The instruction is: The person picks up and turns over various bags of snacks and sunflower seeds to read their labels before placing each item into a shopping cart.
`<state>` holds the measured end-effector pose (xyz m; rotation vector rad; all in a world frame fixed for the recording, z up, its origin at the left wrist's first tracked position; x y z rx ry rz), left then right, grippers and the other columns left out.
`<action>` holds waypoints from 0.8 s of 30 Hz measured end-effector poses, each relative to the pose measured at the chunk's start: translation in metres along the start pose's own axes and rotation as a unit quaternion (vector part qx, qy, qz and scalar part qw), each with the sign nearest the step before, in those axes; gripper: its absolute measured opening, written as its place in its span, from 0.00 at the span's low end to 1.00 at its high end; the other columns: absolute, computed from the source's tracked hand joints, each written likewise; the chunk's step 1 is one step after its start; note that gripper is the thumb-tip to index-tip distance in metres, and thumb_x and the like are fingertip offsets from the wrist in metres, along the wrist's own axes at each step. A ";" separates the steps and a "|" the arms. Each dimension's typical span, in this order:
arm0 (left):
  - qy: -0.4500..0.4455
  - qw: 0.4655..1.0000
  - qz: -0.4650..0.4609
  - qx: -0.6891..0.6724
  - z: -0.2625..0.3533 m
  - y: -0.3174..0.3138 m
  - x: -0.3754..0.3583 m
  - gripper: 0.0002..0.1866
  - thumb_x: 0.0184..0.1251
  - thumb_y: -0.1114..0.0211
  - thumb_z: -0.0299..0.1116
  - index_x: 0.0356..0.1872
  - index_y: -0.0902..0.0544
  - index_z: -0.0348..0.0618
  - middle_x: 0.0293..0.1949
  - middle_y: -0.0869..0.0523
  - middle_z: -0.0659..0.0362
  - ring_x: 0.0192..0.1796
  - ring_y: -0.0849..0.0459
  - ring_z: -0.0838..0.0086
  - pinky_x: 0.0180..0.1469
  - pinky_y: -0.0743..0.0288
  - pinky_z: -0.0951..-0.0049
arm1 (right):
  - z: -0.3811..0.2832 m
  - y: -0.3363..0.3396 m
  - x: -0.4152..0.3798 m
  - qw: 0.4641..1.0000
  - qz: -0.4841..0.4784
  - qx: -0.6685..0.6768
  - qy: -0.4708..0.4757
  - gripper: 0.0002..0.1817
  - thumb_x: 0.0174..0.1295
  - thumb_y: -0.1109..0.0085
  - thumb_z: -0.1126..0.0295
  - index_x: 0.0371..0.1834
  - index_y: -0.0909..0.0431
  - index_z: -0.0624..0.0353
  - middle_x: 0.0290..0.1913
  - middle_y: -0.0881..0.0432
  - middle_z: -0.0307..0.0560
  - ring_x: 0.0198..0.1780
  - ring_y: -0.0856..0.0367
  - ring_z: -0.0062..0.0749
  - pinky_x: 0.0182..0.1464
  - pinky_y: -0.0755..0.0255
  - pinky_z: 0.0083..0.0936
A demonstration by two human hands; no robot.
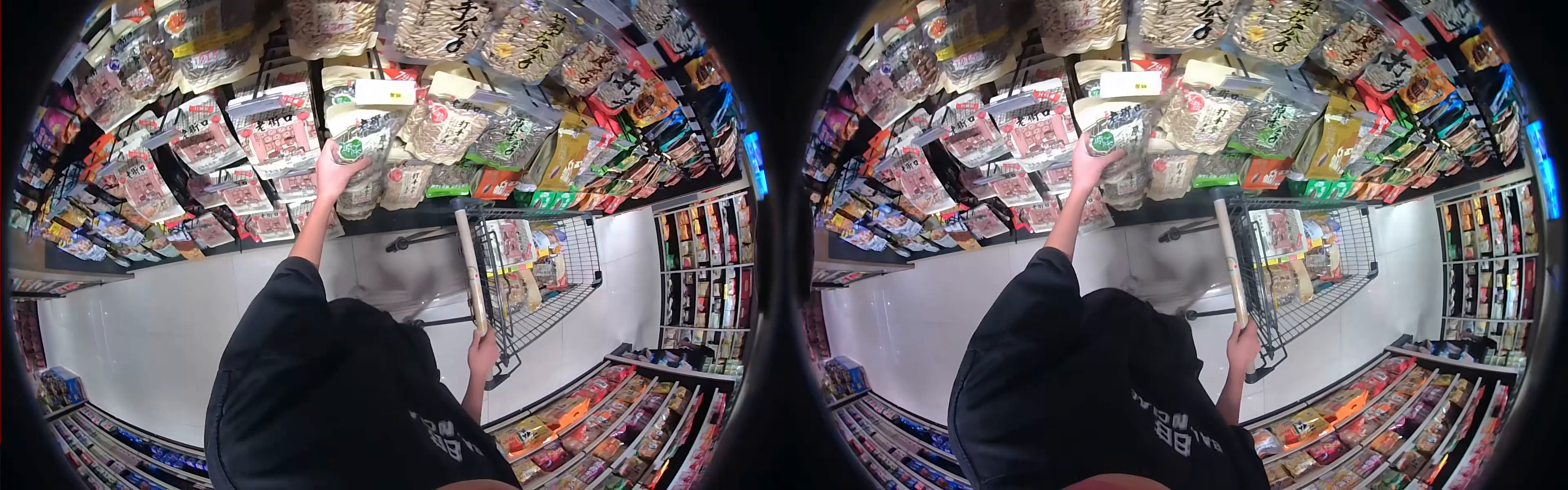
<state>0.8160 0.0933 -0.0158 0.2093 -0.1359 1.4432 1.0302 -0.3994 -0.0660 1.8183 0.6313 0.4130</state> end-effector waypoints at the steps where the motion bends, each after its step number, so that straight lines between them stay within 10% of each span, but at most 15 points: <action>1: 0.023 0.999 -0.025 -0.035 0.024 0.003 -0.008 0.25 0.42 0.21 0.32 0.42 0.24 0.37 0.35 0.15 0.59 0.36 0.18 0.78 0.41 0.24 0.75 | 0.001 -0.001 0.002 1.000 -0.007 -0.007 0.004 0.16 0.62 0.44 0.61 0.50 0.27 0.57 0.27 0.21 0.55 0.31 0.20 0.54 0.34 0.29 0.45; 6: 0.217 0.945 -0.093 -0.225 0.040 0.013 -0.062 0.24 0.49 0.27 0.25 0.50 0.24 0.35 0.41 0.15 0.58 0.42 0.17 0.75 0.46 0.23 0.74 | 0.003 0.004 0.009 0.992 -0.054 0.075 -0.087 0.17 0.60 0.39 0.64 0.49 0.27 0.61 0.32 0.21 0.51 0.34 0.21 0.40 0.37 0.28 0.35; 10: 0.335 0.871 -0.164 -0.320 0.023 0.004 -0.101 0.19 0.57 0.32 0.28 0.49 0.22 0.34 0.42 0.16 0.58 0.40 0.16 0.76 0.44 0.22 0.74 | -0.043 0.018 0.027 0.965 0.084 0.245 -0.040 0.18 0.61 0.40 0.73 0.53 0.29 0.64 0.48 0.24 0.49 0.51 0.25 0.38 0.55 0.32 0.31; 16: 0.333 0.851 -0.248 -0.322 0.049 -0.020 -0.123 0.18 0.59 0.33 0.28 0.50 0.22 0.34 0.42 0.16 0.57 0.40 0.16 0.77 0.45 0.23 0.75 | -0.189 0.069 0.036 0.936 0.033 0.306 0.171 0.22 0.55 0.39 0.76 0.56 0.28 0.64 0.59 0.29 0.52 0.63 0.32 0.40 0.64 0.39 0.33; 24: 0.340 0.849 -0.292 -0.279 0.081 -0.034 -0.144 0.19 0.58 0.33 0.26 0.51 0.23 0.32 0.43 0.16 0.56 0.43 0.17 0.77 0.48 0.25 0.76 | -0.235 0.081 0.008 0.932 0.040 0.332 0.138 0.22 0.50 0.34 0.77 0.51 0.23 0.59 0.59 0.31 0.52 0.60 0.32 0.45 0.61 0.38 0.34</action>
Point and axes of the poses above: each hand's wrist, its own x-axis towards the middle knuckle, its own y-axis out of the back of the hand, z = x × y, the point moved 2 cm from there along x, towards the middle knuckle
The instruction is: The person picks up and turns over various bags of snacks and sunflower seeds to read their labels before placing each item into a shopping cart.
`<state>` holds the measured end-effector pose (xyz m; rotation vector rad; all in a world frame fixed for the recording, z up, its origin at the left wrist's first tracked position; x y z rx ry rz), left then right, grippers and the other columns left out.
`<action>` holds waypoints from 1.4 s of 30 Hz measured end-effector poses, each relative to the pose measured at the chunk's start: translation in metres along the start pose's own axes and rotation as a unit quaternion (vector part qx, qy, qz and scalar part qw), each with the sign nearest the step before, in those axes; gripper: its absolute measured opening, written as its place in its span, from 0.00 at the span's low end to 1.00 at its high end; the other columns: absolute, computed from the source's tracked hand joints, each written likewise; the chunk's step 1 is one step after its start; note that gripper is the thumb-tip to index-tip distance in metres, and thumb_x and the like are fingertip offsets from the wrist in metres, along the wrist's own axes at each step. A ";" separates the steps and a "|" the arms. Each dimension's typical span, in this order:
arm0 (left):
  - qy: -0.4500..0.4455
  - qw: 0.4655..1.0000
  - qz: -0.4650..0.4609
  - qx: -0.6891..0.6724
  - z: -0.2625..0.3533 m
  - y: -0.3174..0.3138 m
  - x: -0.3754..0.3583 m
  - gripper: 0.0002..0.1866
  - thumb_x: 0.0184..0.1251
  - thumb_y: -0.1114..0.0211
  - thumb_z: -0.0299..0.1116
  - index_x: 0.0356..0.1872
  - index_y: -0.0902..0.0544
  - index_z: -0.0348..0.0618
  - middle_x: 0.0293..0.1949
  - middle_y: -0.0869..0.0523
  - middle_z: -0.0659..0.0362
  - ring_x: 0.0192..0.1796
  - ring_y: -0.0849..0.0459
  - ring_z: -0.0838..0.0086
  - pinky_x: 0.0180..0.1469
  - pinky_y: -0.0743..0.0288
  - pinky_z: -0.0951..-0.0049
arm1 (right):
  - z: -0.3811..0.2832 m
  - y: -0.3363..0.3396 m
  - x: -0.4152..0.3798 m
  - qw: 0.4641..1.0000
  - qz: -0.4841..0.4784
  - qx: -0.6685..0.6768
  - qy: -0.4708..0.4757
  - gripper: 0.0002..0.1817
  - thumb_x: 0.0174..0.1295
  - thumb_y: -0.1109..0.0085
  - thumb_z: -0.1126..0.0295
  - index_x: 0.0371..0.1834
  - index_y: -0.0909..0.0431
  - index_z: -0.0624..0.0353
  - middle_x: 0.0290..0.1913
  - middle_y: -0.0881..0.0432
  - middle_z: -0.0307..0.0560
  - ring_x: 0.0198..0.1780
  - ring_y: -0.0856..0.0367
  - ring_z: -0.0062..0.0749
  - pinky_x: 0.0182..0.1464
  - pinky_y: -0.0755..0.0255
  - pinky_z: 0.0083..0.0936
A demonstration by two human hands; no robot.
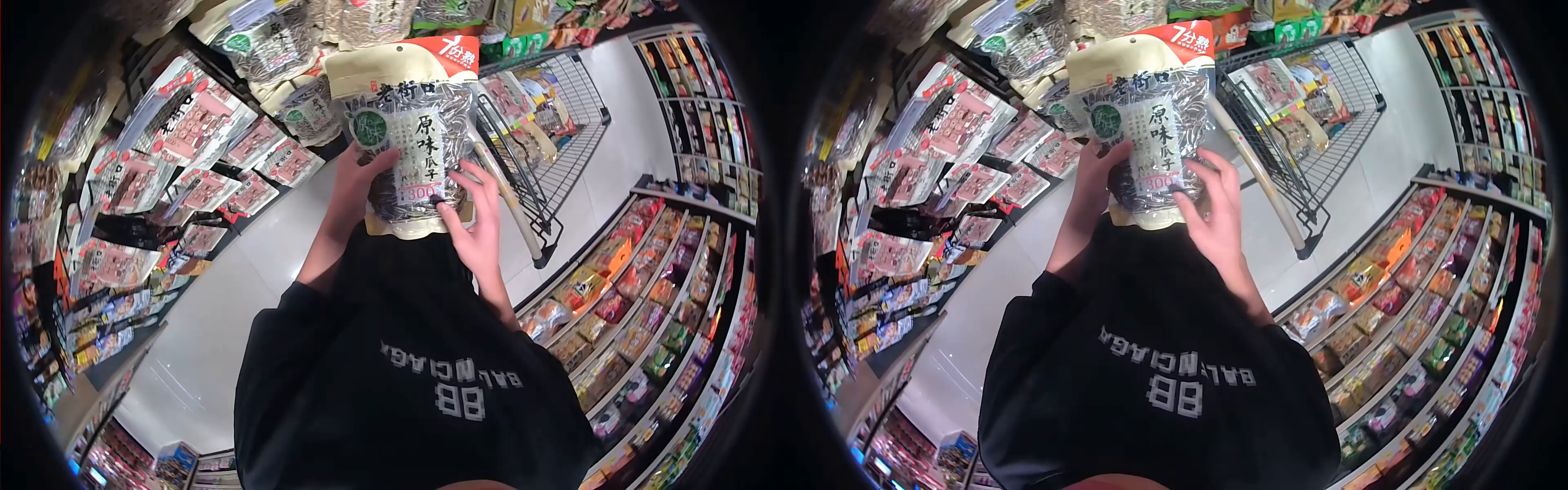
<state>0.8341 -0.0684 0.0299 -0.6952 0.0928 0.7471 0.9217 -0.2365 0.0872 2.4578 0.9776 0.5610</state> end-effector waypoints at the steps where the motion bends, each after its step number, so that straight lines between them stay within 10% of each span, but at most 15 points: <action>1: 0.002 1.000 -0.001 -0.003 0.000 -0.002 -0.001 0.19 0.58 0.32 0.26 0.51 0.23 0.32 0.43 0.15 0.56 0.43 0.17 0.77 0.48 0.25 0.76 | 0.003 -0.003 -0.003 1.000 0.009 -0.010 0.003 0.20 0.50 0.33 0.77 0.49 0.21 0.59 0.59 0.31 0.52 0.59 0.32 0.44 0.61 0.38 0.33; 17: -0.001 0.999 -0.047 0.016 -0.009 0.012 -0.004 0.17 0.58 0.32 0.27 0.48 0.22 0.33 0.42 0.15 0.57 0.41 0.17 0.78 0.47 0.25 0.77 | 0.008 -0.017 -0.023 0.996 0.090 0.019 -0.006 0.14 0.52 0.34 0.80 0.43 0.18 0.58 0.58 0.33 0.48 0.54 0.35 0.35 0.58 0.41 0.27; 26: -0.012 0.999 -0.040 -0.017 -0.007 0.013 -0.007 0.28 0.75 0.52 0.52 0.49 0.23 0.32 0.43 0.16 0.56 0.43 0.18 0.78 0.47 0.24 0.75 | -0.002 -0.017 -0.021 0.997 0.074 0.006 0.000 0.13 0.53 0.35 0.80 0.43 0.18 0.58 0.59 0.34 0.49 0.57 0.36 0.36 0.60 0.42 0.27; 42: 0.053 0.996 0.014 -0.075 -0.017 0.005 -0.009 0.23 0.78 0.56 0.43 0.52 0.24 0.30 0.47 0.17 0.53 0.46 0.18 0.75 0.50 0.25 0.73 | -0.002 -0.019 -0.031 0.998 0.031 -0.053 -0.033 0.22 0.52 0.34 0.78 0.53 0.24 0.59 0.63 0.38 0.57 0.63 0.37 0.48 0.61 0.38 0.34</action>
Point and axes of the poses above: each hand's wrist, its own x-axis towards the middle knuckle, its own y-axis out of the back of the hand, z = x × y, the point moved 2 cm from there along x, towards the middle knuckle
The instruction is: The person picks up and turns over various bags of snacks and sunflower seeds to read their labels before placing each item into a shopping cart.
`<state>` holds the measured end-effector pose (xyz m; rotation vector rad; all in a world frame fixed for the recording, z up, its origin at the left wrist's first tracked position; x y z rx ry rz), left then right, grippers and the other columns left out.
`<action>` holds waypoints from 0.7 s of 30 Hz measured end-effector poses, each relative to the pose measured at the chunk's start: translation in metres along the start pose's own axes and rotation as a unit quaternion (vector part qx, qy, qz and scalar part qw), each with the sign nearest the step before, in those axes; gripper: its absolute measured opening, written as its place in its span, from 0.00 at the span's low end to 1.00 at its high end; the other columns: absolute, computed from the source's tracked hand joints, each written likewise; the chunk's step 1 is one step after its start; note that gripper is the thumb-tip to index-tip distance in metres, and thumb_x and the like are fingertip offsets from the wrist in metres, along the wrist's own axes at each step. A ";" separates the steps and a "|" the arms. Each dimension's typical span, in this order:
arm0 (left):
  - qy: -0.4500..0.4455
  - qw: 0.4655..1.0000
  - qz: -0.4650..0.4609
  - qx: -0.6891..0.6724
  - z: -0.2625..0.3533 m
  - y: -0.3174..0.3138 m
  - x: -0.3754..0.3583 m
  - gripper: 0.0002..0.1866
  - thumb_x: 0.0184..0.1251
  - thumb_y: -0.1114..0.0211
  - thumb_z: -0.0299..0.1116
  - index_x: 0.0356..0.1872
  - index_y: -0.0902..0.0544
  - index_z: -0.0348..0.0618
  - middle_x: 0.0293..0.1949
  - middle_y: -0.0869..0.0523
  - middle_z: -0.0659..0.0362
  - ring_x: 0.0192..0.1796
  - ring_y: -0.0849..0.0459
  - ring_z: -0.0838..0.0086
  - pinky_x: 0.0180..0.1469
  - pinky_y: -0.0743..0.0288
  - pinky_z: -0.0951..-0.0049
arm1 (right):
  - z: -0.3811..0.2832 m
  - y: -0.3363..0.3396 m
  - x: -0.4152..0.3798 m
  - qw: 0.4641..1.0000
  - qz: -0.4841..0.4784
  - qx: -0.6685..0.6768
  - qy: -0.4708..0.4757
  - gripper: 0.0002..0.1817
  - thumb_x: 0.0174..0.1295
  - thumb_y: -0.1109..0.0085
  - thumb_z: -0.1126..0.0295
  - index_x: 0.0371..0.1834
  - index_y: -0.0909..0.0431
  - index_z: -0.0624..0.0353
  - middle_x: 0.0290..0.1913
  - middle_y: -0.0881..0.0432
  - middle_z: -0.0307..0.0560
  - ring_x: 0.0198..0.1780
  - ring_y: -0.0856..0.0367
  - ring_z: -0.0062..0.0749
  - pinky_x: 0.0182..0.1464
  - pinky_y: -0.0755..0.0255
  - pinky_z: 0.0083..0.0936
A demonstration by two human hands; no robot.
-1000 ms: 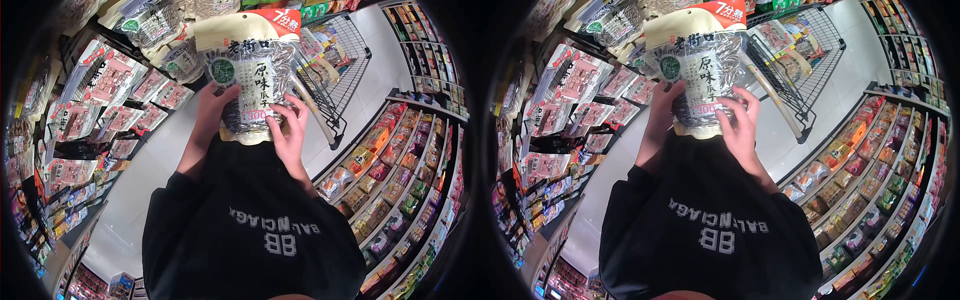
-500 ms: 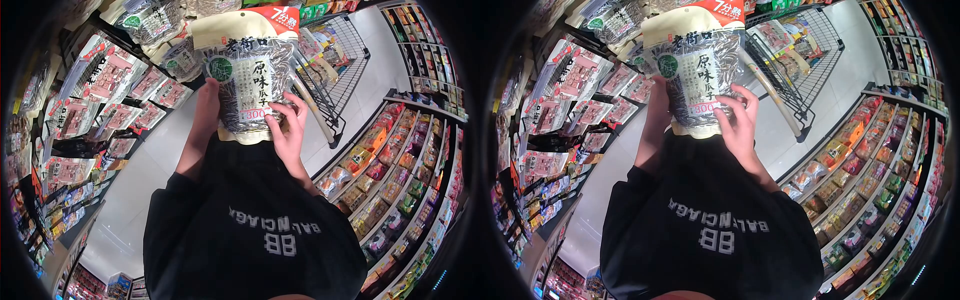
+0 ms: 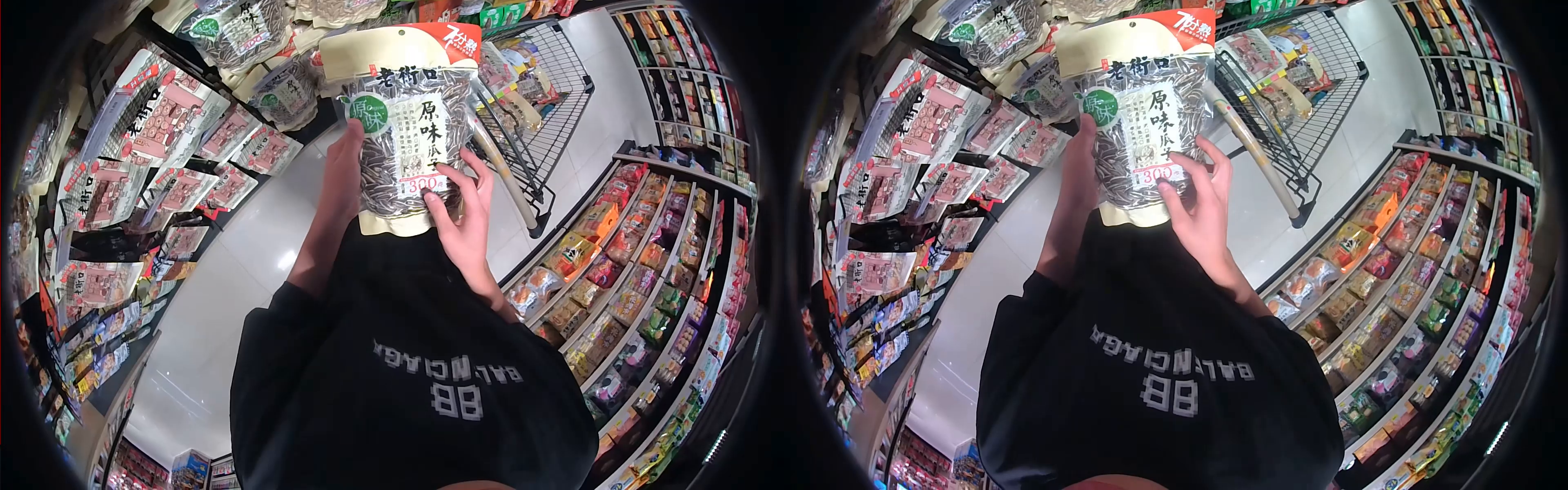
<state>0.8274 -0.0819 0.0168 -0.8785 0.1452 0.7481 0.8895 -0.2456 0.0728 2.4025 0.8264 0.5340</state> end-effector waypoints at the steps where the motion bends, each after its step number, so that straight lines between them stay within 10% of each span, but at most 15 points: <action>1: 0.006 1.000 0.011 -0.011 -0.001 0.000 0.000 0.23 0.78 0.56 0.42 0.52 0.24 0.29 0.46 0.17 0.53 0.46 0.18 0.75 0.51 0.26 0.73 | 0.001 -0.001 -0.001 1.000 -0.003 0.002 -0.002 0.24 0.51 0.34 0.78 0.54 0.25 0.59 0.63 0.38 0.58 0.63 0.38 0.49 0.61 0.39 0.35; 7: -0.049 0.985 -0.011 0.167 -0.001 -0.013 -0.014 0.21 0.76 0.54 0.40 0.54 0.24 0.33 0.44 0.17 0.55 0.44 0.19 0.75 0.50 0.26 0.74 | 0.000 0.000 0.001 0.990 -0.068 -0.121 0.013 0.43 0.49 0.29 0.57 0.66 0.38 0.67 0.71 0.46 0.65 0.68 0.42 0.53 0.66 0.43 0.39; 10: -0.169 0.939 -0.076 0.289 0.004 -0.040 -0.035 0.23 0.68 0.43 0.42 0.60 0.26 0.41 0.42 0.23 0.52 0.41 0.20 0.68 0.47 0.28 0.70 | 0.032 0.005 0.008 0.978 -0.120 0.164 -0.048 0.55 0.46 0.28 0.45 0.69 0.45 0.70 0.70 0.43 0.64 0.69 0.40 0.47 0.67 0.42 0.38; 11: -0.206 0.902 -0.097 0.366 0.001 -0.045 -0.041 0.25 0.64 0.38 0.42 0.61 0.26 0.43 0.44 0.25 0.51 0.43 0.21 0.64 0.48 0.28 0.67 | 0.023 0.011 0.006 0.896 -0.160 0.368 -0.190 0.61 0.43 0.28 0.40 0.70 0.49 0.70 0.67 0.37 0.59 0.67 0.36 0.43 0.67 0.41 0.34; 14: -0.282 0.802 -0.125 0.512 0.008 -0.068 -0.059 0.32 0.54 0.29 0.42 0.61 0.25 0.46 0.45 0.28 0.51 0.47 0.23 0.56 0.49 0.29 0.63 | 0.050 0.019 -0.005 0.831 -0.108 0.480 -0.258 0.49 0.54 0.35 0.47 0.70 0.48 0.69 0.65 0.33 0.57 0.64 0.31 0.44 0.66 0.38 0.34; 18: -0.272 0.852 -0.187 0.407 0.020 -0.059 -0.051 0.21 0.56 0.32 0.32 0.53 0.21 0.42 0.41 0.23 0.53 0.45 0.22 0.61 0.46 0.27 0.68 | 0.082 0.019 -0.005 0.740 -0.078 0.615 -0.261 0.41 0.57 0.42 0.55 0.69 0.44 0.68 0.63 0.30 0.60 0.62 0.28 0.47 0.64 0.34 0.38; 21: -0.313 0.850 -0.065 0.420 0.033 -0.038 -0.045 0.16 0.60 0.38 0.26 0.50 0.21 0.41 0.45 0.21 0.54 0.50 0.22 0.66 0.48 0.27 0.72 | 0.094 0.018 -0.004 0.687 -0.049 0.680 -0.253 0.43 0.53 0.41 0.53 0.69 0.42 0.66 0.64 0.30 0.60 0.61 0.27 0.51 0.62 0.32 0.43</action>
Point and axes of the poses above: each hand's wrist, its own x-axis towards the middle knuckle, its own y-axis out of the back of the hand, z = x × y, the point moved 2 cm from there along x, towards the middle knuckle
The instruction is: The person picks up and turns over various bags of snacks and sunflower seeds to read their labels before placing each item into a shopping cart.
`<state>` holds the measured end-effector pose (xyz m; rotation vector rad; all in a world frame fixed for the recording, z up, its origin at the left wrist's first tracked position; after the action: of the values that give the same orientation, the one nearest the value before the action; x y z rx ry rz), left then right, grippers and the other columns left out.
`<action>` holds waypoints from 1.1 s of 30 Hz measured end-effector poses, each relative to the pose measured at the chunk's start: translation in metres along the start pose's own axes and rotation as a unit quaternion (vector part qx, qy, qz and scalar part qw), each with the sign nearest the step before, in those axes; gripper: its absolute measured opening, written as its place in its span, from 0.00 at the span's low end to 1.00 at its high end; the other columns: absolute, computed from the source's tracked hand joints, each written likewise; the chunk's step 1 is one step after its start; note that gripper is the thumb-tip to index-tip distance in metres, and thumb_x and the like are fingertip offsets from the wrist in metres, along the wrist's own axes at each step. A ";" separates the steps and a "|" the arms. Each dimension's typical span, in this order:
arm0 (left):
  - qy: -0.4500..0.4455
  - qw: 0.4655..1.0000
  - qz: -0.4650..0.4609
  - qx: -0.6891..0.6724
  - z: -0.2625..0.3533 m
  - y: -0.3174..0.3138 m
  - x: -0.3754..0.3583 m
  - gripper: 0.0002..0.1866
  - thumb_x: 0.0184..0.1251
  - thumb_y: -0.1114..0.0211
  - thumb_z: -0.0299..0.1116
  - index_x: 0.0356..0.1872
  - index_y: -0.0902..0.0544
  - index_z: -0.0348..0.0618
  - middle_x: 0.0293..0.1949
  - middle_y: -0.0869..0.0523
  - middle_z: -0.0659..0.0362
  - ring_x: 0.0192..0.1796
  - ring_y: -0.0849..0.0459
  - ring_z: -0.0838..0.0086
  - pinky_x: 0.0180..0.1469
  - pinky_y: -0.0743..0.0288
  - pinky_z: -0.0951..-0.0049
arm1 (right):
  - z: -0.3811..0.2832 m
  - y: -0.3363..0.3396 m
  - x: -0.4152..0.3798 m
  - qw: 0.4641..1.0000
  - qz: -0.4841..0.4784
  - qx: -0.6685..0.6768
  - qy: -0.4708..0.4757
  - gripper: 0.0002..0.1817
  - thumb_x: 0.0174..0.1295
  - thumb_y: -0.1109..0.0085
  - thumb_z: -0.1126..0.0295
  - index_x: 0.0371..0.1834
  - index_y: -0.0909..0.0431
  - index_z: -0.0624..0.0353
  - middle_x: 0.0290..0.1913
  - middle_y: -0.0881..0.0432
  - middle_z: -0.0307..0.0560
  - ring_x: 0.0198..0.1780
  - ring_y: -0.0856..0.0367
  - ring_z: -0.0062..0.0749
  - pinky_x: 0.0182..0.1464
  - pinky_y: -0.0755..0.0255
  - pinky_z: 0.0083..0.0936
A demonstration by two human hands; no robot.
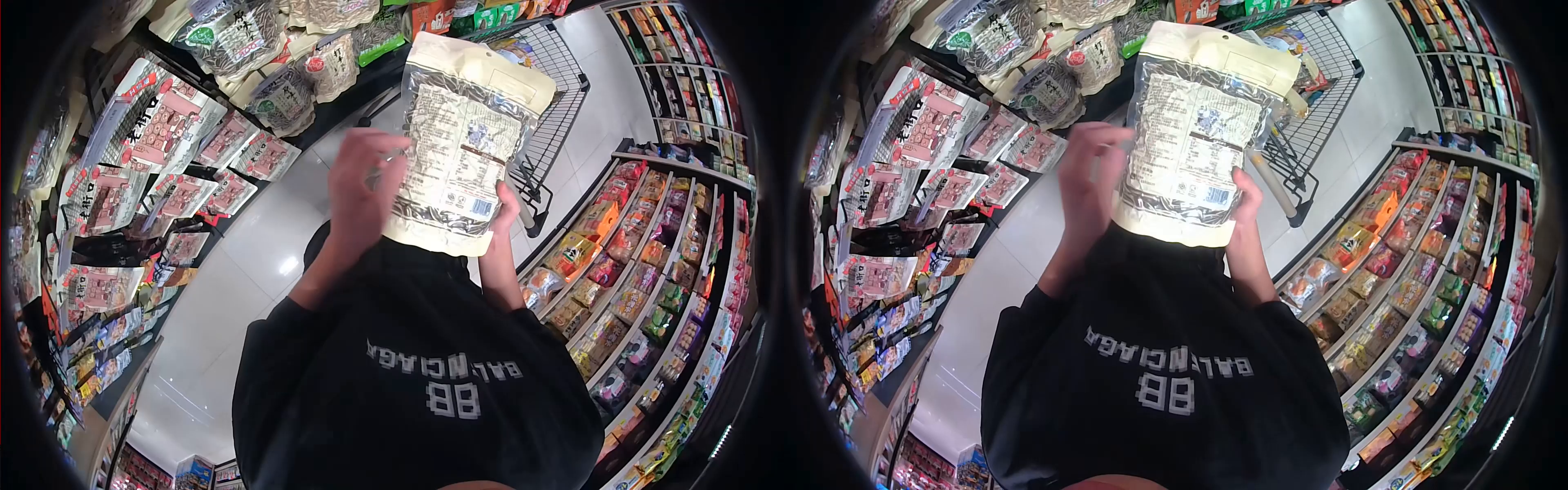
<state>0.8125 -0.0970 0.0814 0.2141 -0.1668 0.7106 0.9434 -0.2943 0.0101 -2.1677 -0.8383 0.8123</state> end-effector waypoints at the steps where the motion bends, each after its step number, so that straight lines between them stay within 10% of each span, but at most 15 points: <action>1: 0.010 0.999 0.033 -0.003 -0.008 0.003 0.001 0.16 0.61 0.39 0.26 0.51 0.22 0.40 0.47 0.21 0.53 0.51 0.22 0.67 0.48 0.27 0.73 | 0.000 0.005 0.001 0.999 -0.037 0.026 -0.001 0.43 0.52 0.40 0.53 0.69 0.43 0.66 0.64 0.30 0.60 0.61 0.27 0.51 0.62 0.31 0.44; 11: 0.260 0.858 -0.106 -0.431 -0.018 -0.024 -0.014 0.25 0.66 0.41 0.27 0.63 0.35 0.33 0.56 0.23 0.52 0.56 0.25 0.72 0.61 0.33 0.71 | 0.012 0.008 0.002 0.973 -0.207 0.103 -0.019 0.46 0.50 0.36 0.54 0.70 0.43 0.67 0.66 0.32 0.59 0.62 0.28 0.49 0.62 0.32 0.42; 18: 0.226 0.900 -0.117 -0.354 -0.019 -0.020 -0.015 0.26 0.61 0.36 0.29 0.60 0.31 0.32 0.52 0.20 0.52 0.53 0.21 0.71 0.58 0.30 0.70 | -0.017 -0.010 -0.005 0.973 -0.123 -0.194 0.006 0.45 0.53 0.36 0.60 0.68 0.47 0.76 0.61 0.28 0.58 0.60 0.26 0.38 0.61 0.32 0.29; 33: 0.212 0.917 -0.075 -0.330 -0.001 -0.012 -0.024 0.31 0.59 0.32 0.33 0.61 0.32 0.31 0.51 0.19 0.50 0.52 0.20 0.70 0.56 0.27 0.70 | -0.005 -0.015 0.001 0.975 -0.122 -0.183 0.019 0.44 0.54 0.34 0.57 0.66 0.44 0.76 0.59 0.27 0.58 0.57 0.23 0.38 0.58 0.30 0.28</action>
<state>0.8021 -0.1207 0.0735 -0.5701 0.0328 0.4987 0.9428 -0.2873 0.0240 -2.3190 -1.2872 0.5207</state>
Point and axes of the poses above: each hand's wrist, its own x-axis towards the middle knuckle, its own y-axis out of the back of the hand, z = x × y, the point moved 2 cm from there along x, towards the middle knuckle
